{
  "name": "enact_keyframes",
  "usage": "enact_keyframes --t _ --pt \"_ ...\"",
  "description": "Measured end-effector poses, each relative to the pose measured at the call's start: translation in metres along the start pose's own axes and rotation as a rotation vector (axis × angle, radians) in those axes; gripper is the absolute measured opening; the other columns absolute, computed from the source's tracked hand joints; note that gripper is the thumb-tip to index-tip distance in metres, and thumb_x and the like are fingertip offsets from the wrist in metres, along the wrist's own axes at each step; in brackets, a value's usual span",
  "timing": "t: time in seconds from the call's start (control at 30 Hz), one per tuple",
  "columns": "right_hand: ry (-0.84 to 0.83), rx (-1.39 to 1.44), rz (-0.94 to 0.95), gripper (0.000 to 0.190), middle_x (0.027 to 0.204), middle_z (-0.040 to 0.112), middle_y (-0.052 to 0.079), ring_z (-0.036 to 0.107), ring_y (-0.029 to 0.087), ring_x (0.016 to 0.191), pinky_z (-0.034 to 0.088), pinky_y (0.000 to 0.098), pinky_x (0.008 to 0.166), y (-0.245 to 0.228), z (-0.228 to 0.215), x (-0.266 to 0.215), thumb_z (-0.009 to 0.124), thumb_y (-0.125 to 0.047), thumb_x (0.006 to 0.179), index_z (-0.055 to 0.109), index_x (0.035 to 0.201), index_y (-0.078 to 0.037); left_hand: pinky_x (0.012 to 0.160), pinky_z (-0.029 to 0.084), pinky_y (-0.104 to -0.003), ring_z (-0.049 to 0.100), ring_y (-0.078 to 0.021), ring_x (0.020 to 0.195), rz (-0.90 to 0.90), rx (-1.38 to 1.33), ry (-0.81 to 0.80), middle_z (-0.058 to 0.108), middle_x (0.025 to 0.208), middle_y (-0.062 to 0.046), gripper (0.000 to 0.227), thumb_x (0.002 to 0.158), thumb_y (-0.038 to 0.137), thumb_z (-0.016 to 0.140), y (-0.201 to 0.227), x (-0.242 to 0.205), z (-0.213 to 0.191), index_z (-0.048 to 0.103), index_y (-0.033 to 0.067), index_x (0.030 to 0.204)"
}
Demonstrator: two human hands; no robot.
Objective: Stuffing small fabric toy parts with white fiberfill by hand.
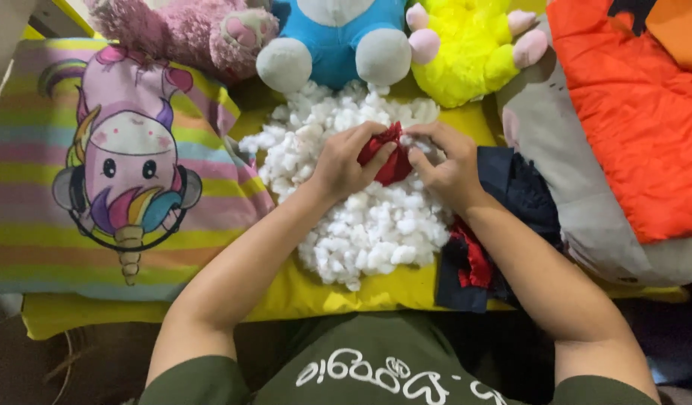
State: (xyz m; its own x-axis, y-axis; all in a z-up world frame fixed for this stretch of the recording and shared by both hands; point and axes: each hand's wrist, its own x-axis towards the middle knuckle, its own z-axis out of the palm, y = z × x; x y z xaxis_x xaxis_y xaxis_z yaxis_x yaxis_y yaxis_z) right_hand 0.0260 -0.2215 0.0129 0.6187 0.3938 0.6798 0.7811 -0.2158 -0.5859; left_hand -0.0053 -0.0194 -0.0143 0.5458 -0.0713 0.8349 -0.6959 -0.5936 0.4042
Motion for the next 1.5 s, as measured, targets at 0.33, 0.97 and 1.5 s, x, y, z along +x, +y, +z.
enact_keyframes --t 0.33,0.97,1.5 --pt "-0.024 0.011 0.059 0.02 0.089 0.072 0.014 0.073 0.033 0.083 0.059 0.0383 0.075 0.001 0.001 -0.004 0.077 -0.003 0.089 0.079 0.108 -0.007 0.065 0.061 -0.036 0.073 -0.0314 0.073 -0.024 -0.029 0.001 0.07 0.079 -0.009 0.016 0.095 0.018 0.074 0.006 0.002 -0.004 0.066 0.0081 0.104" --pt "-0.009 0.02 0.058 0.018 0.089 0.074 0.013 0.073 0.032 0.084 0.059 0.0381 0.076 0.007 0.0 -0.005 0.078 -0.007 0.091 0.079 0.109 -0.008 0.066 0.061 -0.035 0.073 -0.0306 0.073 -0.014 -0.039 -0.015 0.07 0.079 -0.007 0.015 0.094 0.019 0.074 0.001 0.0 0.001 0.067 0.01 0.104" --pt "-0.029 0.052 0.133 0.019 0.09 0.075 0.015 0.076 0.034 0.088 0.06 0.0397 0.077 0.007 0.0 -0.007 0.079 -0.008 0.089 0.079 0.108 -0.007 0.067 0.061 -0.036 0.074 -0.0308 0.075 -0.031 -0.048 -0.022 0.071 0.081 -0.008 0.014 0.093 0.017 0.075 -0.001 -0.001 0.002 0.067 0.0098 0.103"
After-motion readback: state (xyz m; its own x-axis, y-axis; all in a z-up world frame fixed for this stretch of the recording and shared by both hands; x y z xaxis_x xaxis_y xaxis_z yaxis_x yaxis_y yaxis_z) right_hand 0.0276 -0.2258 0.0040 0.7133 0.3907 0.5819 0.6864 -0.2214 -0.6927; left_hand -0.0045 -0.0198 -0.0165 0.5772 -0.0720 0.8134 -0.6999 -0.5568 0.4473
